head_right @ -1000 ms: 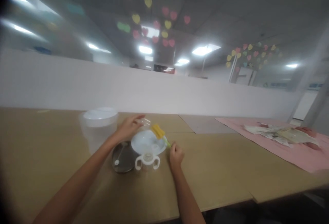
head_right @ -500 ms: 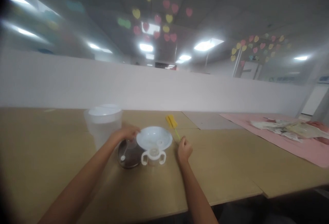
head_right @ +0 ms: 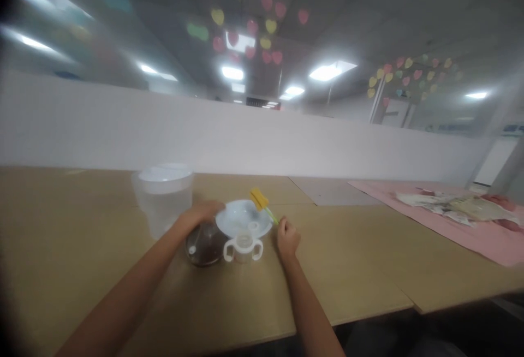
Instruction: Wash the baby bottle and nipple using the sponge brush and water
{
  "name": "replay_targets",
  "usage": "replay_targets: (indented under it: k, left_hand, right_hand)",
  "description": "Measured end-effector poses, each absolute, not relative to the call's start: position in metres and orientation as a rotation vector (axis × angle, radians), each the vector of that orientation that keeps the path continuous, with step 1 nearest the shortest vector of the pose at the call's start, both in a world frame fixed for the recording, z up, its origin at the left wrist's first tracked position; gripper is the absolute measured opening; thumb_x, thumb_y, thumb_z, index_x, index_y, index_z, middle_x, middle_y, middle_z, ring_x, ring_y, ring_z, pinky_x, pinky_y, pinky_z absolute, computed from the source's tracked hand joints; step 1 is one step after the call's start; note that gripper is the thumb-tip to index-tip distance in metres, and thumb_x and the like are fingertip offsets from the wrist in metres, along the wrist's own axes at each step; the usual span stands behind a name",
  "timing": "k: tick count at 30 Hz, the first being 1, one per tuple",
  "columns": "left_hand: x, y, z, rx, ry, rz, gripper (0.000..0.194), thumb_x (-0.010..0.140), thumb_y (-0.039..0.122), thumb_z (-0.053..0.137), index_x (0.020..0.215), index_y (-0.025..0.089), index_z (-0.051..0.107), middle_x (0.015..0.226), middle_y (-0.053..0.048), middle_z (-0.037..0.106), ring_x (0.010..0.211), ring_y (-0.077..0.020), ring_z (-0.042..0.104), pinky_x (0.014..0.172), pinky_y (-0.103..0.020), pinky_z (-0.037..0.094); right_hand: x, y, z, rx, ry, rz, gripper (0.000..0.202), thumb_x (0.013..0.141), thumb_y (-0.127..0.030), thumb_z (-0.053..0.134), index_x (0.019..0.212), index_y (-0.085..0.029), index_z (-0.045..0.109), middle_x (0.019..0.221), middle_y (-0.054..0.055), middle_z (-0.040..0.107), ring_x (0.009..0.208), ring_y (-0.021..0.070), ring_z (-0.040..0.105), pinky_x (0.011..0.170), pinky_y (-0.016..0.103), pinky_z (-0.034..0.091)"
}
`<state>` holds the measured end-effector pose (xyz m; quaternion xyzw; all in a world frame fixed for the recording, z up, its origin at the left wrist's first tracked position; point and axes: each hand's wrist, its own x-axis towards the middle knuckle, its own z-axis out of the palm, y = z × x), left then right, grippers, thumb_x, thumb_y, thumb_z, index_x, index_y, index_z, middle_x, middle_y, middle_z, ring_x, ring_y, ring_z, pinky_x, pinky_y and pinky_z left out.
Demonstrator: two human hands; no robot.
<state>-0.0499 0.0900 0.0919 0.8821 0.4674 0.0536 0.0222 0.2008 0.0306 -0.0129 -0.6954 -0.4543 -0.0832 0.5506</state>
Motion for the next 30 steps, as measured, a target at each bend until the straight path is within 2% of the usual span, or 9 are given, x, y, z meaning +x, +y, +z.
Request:
replay_targets:
  k: [3, 5, 9, 13, 18, 23, 26, 30]
  left_hand:
    - [-0.040, 0.083, 0.096, 2.720, 1.393, 0.207, 0.040, 0.062, 0.001, 0.050, 0.094, 0.021, 0.064, 0.105, -0.007, 0.063, 0.092, -0.0191, 0.059, 0.076, -0.025, 0.043]
    - [-0.029, 0.080, 0.092, 2.702, 1.341, 0.217, 0.041, 0.064, 0.000, 0.045, 0.091, 0.021, 0.066, 0.102, -0.007, 0.065, 0.089, -0.0187, 0.060, 0.074, -0.025, 0.043]
    - [-0.011, 0.080, 0.071, 2.636, 1.236, 0.244, 0.028, 0.063, 0.004, 0.049, 0.076, 0.017, 0.069, 0.082, -0.007, 0.069, 0.076, -0.0190, 0.062, 0.066, -0.023, 0.043]
    - [-0.007, 0.084, 0.060, 2.563, 1.197, 0.433, 0.011, 0.062, 0.012, 0.056, 0.063, 0.015, 0.066, 0.068, -0.005, 0.067, 0.067, -0.0172, 0.061, 0.061, -0.023, 0.043]
    - [-0.012, 0.089, 0.075, 2.455, 1.196, 0.825, 0.012, 0.066, 0.013, 0.056, 0.076, 0.014, 0.061, 0.075, -0.005, 0.065, 0.071, -0.0146, 0.060, 0.064, -0.023, 0.044]
    - [-0.014, 0.083, 0.094, 2.161, 0.891, 1.102, 0.032, 0.066, 0.019, 0.061, 0.097, 0.015, 0.054, 0.073, -0.001, 0.065, 0.068, -0.0132, 0.062, 0.061, -0.023, 0.049]
    - [-0.013, 0.078, 0.101, 2.062, 0.775, 1.193, 0.033, 0.065, 0.019, 0.063, 0.097, 0.015, 0.058, 0.072, -0.001, 0.065, 0.069, -0.0142, 0.063, 0.065, -0.025, 0.050]
    - [-0.013, 0.072, 0.105, 2.121, 0.884, 1.275, 0.028, 0.069, 0.019, 0.061, 0.096, 0.014, 0.062, 0.077, -0.003, 0.068, 0.071, -0.0145, 0.063, 0.068, -0.025, 0.051]
  right_hand:
    - [0.201, 0.031, -0.013, -1.659, -1.080, -0.201, 0.051, 0.083, -0.048, 0.024, 0.042, -0.018, 0.033, 0.040, -0.001, 0.034, 0.043, 0.0078, 0.027, 0.046, 0.025, 0.017]
    - [0.201, 0.032, -0.013, -1.672, -1.095, -0.208, 0.052, 0.083, -0.047, 0.024, 0.042, -0.017, 0.035, 0.040, -0.001, 0.036, 0.042, 0.0078, 0.028, 0.047, 0.025, 0.016]
    - [0.201, 0.031, -0.014, -1.682, -1.128, -0.236, 0.052, 0.083, -0.047, 0.024, 0.042, -0.016, 0.037, 0.041, 0.000, 0.039, 0.043, 0.0079, 0.029, 0.047, 0.025, 0.016]
    - [0.202, 0.031, -0.014, -1.681, -1.129, -0.232, 0.053, 0.083, -0.047, 0.024, 0.042, -0.016, 0.038, 0.041, 0.001, 0.040, 0.043, 0.0079, 0.030, 0.048, 0.024, 0.016]
    - [0.202, 0.031, -0.014, -1.689, -1.123, -0.237, 0.054, 0.083, -0.047, 0.024, 0.043, -0.016, 0.039, 0.041, 0.001, 0.040, 0.042, 0.0078, 0.030, 0.047, 0.024, 0.016]
    - [0.202, 0.032, -0.016, -1.694, -1.173, -0.284, 0.054, 0.083, -0.047, 0.024, 0.043, -0.015, 0.041, 0.041, 0.001, 0.041, 0.043, 0.0077, 0.030, 0.048, 0.023, 0.015]
    - [0.203, 0.032, -0.015, -1.668, -1.165, -0.343, 0.054, 0.083, -0.046, 0.025, 0.041, -0.015, 0.040, 0.041, 0.001, 0.040, 0.042, 0.0075, 0.030, 0.048, 0.023, 0.015]
    - [0.202, 0.031, -0.014, -1.619, -1.162, -0.385, 0.055, 0.084, -0.045, 0.026, 0.039, -0.015, 0.039, 0.039, 0.000, 0.037, 0.040, 0.0068, 0.029, 0.047, 0.023, 0.016]
